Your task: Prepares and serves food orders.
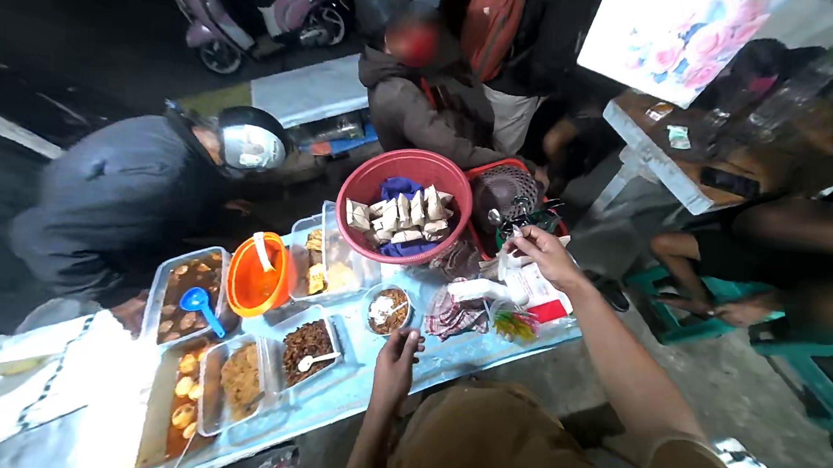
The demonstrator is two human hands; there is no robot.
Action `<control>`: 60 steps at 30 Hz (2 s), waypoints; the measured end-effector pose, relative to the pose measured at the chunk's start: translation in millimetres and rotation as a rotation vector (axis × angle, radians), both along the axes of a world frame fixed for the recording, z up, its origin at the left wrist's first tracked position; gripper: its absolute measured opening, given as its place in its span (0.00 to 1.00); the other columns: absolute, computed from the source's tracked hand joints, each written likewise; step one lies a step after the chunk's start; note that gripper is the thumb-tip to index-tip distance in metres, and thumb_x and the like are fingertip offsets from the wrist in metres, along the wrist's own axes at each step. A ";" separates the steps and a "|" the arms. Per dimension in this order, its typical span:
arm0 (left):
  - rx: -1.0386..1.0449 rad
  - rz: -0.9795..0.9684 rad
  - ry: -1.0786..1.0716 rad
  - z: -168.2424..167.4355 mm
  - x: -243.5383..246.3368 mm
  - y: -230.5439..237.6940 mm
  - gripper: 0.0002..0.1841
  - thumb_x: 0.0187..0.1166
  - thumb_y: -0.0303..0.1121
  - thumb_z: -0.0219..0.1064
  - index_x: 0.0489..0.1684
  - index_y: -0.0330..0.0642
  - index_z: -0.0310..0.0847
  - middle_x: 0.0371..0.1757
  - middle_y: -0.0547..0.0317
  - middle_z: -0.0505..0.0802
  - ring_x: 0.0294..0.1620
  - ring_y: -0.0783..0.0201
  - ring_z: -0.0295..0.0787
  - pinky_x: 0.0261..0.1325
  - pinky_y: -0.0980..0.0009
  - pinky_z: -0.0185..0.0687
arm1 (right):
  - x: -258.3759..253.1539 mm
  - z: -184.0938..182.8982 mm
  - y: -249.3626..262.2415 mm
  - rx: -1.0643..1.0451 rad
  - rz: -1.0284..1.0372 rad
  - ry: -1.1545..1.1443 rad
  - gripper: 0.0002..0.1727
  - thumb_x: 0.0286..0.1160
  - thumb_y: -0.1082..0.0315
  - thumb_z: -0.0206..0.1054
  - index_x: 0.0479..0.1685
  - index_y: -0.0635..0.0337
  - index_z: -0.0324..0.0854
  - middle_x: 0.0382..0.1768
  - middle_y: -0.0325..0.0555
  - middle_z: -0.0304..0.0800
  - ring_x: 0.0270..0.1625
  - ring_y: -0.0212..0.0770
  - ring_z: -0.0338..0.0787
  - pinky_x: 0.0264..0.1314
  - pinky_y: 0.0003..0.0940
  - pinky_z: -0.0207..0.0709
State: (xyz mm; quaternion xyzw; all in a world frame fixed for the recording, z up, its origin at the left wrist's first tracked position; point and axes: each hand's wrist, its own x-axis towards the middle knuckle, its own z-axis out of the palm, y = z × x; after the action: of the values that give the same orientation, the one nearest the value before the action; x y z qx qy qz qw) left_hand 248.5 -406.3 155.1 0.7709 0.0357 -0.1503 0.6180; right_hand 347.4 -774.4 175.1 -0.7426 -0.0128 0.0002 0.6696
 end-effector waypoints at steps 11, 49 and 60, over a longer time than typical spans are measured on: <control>0.130 -0.078 -0.664 94.5 54.8 -45.0 0.38 0.69 0.49 0.80 0.75 0.35 0.74 0.71 0.47 0.85 0.71 0.58 0.84 0.71 0.58 0.85 | -37.6 127.8 136.2 -0.244 0.317 -0.299 0.10 0.85 0.65 0.64 0.49 0.60 0.87 0.45 0.38 0.95 0.50 0.31 0.93 0.59 0.32 0.88; -0.662 1.359 0.004 27.0 -219.5 303.4 0.11 0.91 0.29 0.55 0.49 0.31 0.81 0.37 0.48 0.93 0.36 0.58 0.93 0.43 0.60 0.92 | -157.1 18.5 578.6 -0.435 1.073 -0.152 0.21 0.77 0.61 0.73 0.68 0.52 0.86 0.53 0.39 0.94 0.51 0.33 0.93 0.56 0.33 0.89; -0.755 1.304 0.006 16.1 -197.7 286.4 0.06 0.79 0.25 0.70 0.43 0.32 0.80 0.39 0.46 0.93 0.37 0.58 0.92 0.44 0.60 0.91 | -153.8 3.4 538.9 -0.223 0.748 -0.528 0.08 0.74 0.60 0.76 0.39 0.54 0.91 0.38 0.36 0.93 0.42 0.31 0.90 0.48 0.31 0.87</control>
State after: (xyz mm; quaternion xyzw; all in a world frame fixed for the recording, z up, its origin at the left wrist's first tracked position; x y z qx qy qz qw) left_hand 50.8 -119.9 171.3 0.3287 0.4326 0.2419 0.8039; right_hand 193.6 -235.5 178.5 -0.7290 -0.4493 0.0543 0.5136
